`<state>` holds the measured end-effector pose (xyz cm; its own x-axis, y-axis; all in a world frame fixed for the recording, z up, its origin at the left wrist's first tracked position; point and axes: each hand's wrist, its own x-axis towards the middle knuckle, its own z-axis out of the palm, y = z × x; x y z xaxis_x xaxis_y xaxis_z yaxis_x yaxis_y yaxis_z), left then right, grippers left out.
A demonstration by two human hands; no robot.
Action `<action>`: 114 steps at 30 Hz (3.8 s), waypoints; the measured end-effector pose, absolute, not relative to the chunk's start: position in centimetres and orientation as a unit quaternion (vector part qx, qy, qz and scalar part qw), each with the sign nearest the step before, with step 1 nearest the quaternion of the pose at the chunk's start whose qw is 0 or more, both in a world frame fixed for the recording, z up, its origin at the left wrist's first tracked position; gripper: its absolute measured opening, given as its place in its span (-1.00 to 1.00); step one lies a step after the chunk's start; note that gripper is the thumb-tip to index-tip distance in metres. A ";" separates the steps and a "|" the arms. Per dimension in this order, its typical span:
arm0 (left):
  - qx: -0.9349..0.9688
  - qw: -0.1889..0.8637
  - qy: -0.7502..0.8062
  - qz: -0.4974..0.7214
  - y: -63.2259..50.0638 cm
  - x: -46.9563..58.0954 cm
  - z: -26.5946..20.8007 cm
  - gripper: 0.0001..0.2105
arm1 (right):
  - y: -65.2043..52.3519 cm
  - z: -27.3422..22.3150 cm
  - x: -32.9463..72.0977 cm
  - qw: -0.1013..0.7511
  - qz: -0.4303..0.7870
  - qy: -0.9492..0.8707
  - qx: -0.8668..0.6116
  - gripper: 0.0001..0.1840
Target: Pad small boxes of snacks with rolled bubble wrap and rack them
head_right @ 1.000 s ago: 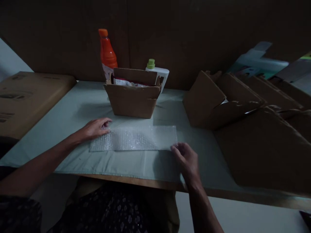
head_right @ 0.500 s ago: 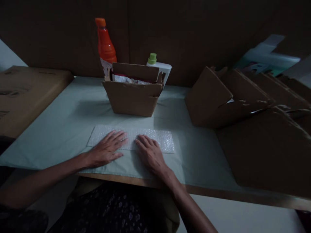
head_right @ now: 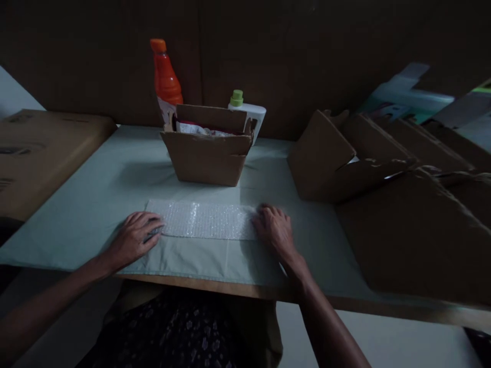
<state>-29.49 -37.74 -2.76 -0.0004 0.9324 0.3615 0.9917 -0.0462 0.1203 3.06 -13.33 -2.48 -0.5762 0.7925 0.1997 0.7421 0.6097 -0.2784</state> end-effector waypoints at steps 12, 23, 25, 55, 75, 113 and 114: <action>-0.749 0.105 -0.613 -0.227 -29.3 -29.5 -0.5 -0.73 | -28.5 1.1 10.8 0.175 0.397 -0.813 -0.387 -0.30; -0.784 -0.018 -0.585 -0.209 -28.9 -26.5 -0.5 -0.46 | -34.3 -1.7 8.0 0.064 0.626 -0.739 -0.242 -0.63; -0.816 -0.099 -0.525 -0.221 -33.6 -25.9 0.2 -0.41 | -33.4 -1.1 7.7 0.079 0.653 -0.718 -0.226 -0.62; -0.573 -0.183 -0.747 -0.285 -36.3 -18.6 -0.9 -0.49 | -26.5 -2.4 2.5 0.208 0.144 -0.952 -0.173 -0.72; -0.604 -0.047 -0.719 -0.339 -35.4 -19.1 -2.4 -0.68 | -25.6 -1.5 0.9 0.242 0.088 -0.950 -0.177 -0.72; -0.594 -0.023 -0.744 -0.304 -32.9 -20.8 -2.4 -0.71 | -24.8 -0.6 -1.9 0.229 0.061 -0.949 -0.209 -0.69; -0.591 -0.021 -0.748 -0.300 -32.7 -20.8 -2.5 -0.73 | -24.8 -0.6 -2.2 0.212 0.054 -0.956 -0.198 -0.67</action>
<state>-20.82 -32.73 -2.48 -0.3009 0.8972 0.3232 0.8717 0.1213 0.4748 -2.18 -24.82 -0.60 -0.8321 0.4007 0.3835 0.3546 0.9160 -0.1876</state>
